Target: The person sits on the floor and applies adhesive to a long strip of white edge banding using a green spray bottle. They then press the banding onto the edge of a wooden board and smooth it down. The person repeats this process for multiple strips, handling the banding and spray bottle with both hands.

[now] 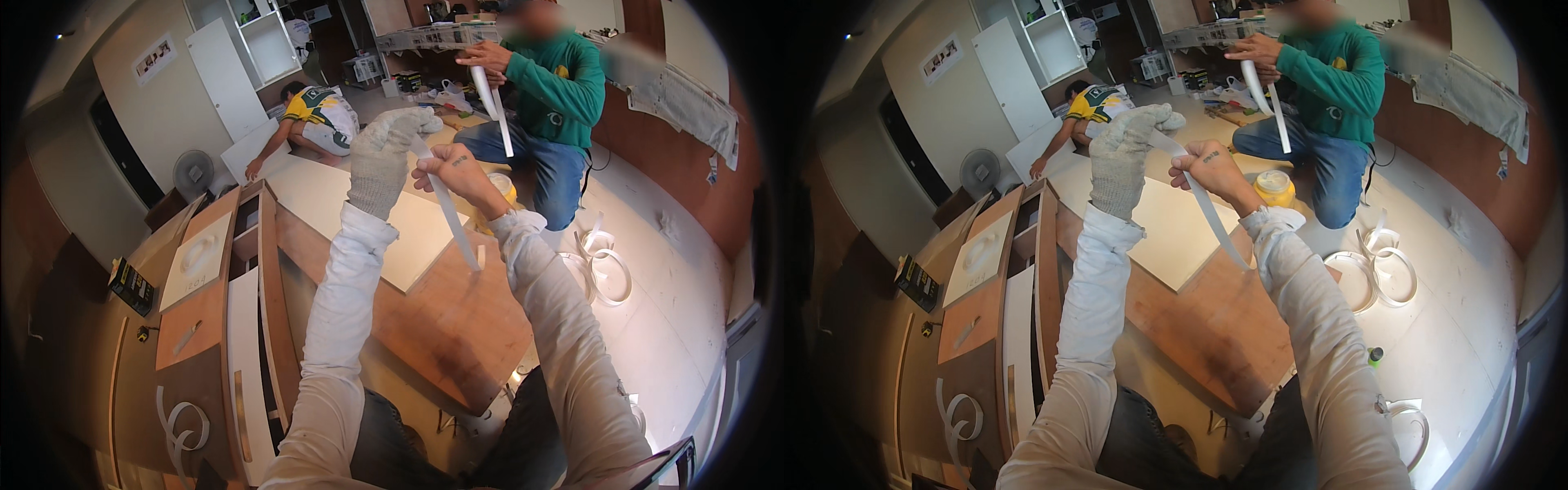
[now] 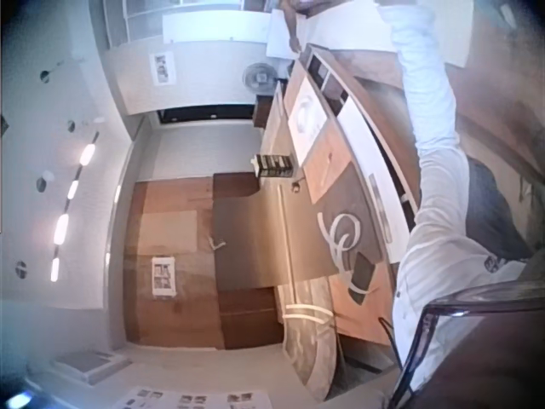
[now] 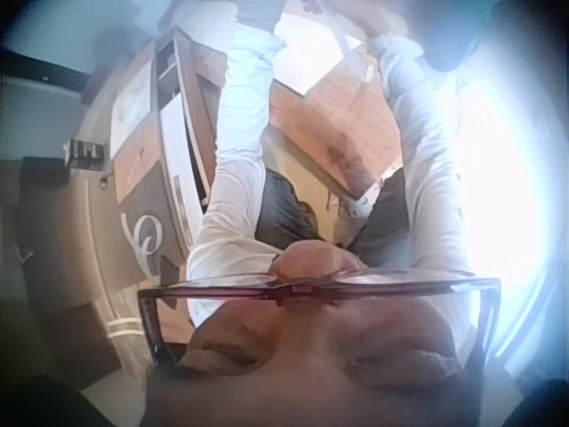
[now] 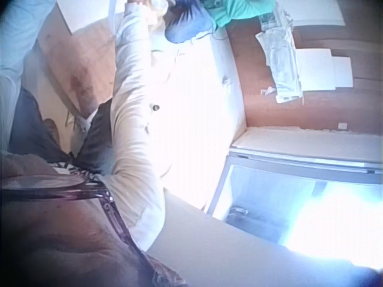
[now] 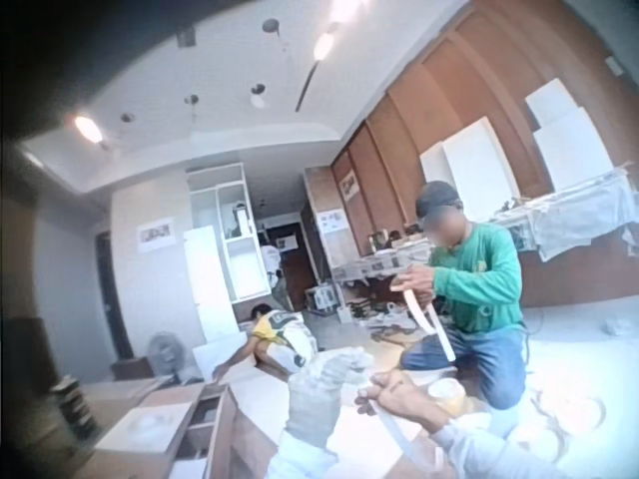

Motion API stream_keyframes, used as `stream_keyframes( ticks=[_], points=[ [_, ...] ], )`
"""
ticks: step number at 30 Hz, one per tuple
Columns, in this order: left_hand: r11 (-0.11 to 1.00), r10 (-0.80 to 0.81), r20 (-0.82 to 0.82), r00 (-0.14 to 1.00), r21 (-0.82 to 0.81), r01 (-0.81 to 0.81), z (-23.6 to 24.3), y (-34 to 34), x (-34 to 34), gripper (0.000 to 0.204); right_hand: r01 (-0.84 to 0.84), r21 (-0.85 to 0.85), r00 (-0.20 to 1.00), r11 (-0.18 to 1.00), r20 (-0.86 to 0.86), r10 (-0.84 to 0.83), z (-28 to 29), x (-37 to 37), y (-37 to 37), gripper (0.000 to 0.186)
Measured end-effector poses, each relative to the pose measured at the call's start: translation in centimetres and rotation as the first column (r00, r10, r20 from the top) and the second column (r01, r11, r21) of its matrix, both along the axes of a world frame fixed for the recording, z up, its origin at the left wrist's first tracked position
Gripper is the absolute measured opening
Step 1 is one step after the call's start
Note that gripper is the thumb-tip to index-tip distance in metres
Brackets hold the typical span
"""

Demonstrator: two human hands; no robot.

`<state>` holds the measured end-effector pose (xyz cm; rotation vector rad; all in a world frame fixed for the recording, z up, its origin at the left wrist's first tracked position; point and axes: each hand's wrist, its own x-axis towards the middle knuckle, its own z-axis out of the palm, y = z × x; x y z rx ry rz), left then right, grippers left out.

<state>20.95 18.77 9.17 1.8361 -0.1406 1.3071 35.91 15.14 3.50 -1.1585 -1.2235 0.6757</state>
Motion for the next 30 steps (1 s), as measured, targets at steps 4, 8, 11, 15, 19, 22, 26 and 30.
stream_keyframes(
  ticks=[4,8,11,15,19,22,26,30],
  points=[
    [1.0,-0.001,-0.019,1.0,-0.02,0.001,0.3,-0.9,0.0,0.029,-0.026,0.004,1.0,1.0,-0.002,0.026,-0.8,0.8,0.1,0.019],
    [1.0,0.008,-0.048,0.999,-0.008,-0.009,0.5,-0.8,-0.3,0.029,-0.044,-0.003,0.997,0.999,0.06,0.044,-0.7,1.2,0.2,0.02],
    [0.966,-0.202,0.027,0.979,-0.157,0.204,0.7,-0.2,-1.2,0.029,0.195,0.1,0.816,0.976,0.536,-0.218,0.3,1.6,-0.5,0.02],
    [0.883,-0.291,0.365,0.884,-0.253,0.395,1.9,1.0,-3.2,0.031,-0.086,0.023,0.923,0.996,0.378,0.071,2.1,-1.6,-2.2,0.022],
    [0.791,-0.136,0.644,0.753,-0.387,0.473,4.0,1.9,-5.9,0.033,-0.51,0.011,0.857,0.86,0.091,0.507,2.8,-4.5,-2.6,0.025],
    [0.612,-0.567,0.628,0.533,-0.112,0.783,4.1,3.3,-7.9,0.037,-0.654,0.07,0.757,0.754,0.072,0.65,3.6,-5.0,-3.1,0.024],
    [0.46,-0.694,0.616,0.373,-0.019,0.888,3.7,3.3,-9.2,0.039,-0.666,-0.025,0.74,0.746,0.112,0.664,5.0,-6.2,-4.6,0.016],
    [0.32,-0.721,0.642,0.261,-0.026,0.947,3.8,2.8,-8.9,0.042,-0.589,-0.002,0.77,0.808,0.302,0.562,5.7,-6.4,-5.1,0.014]
  ],
)
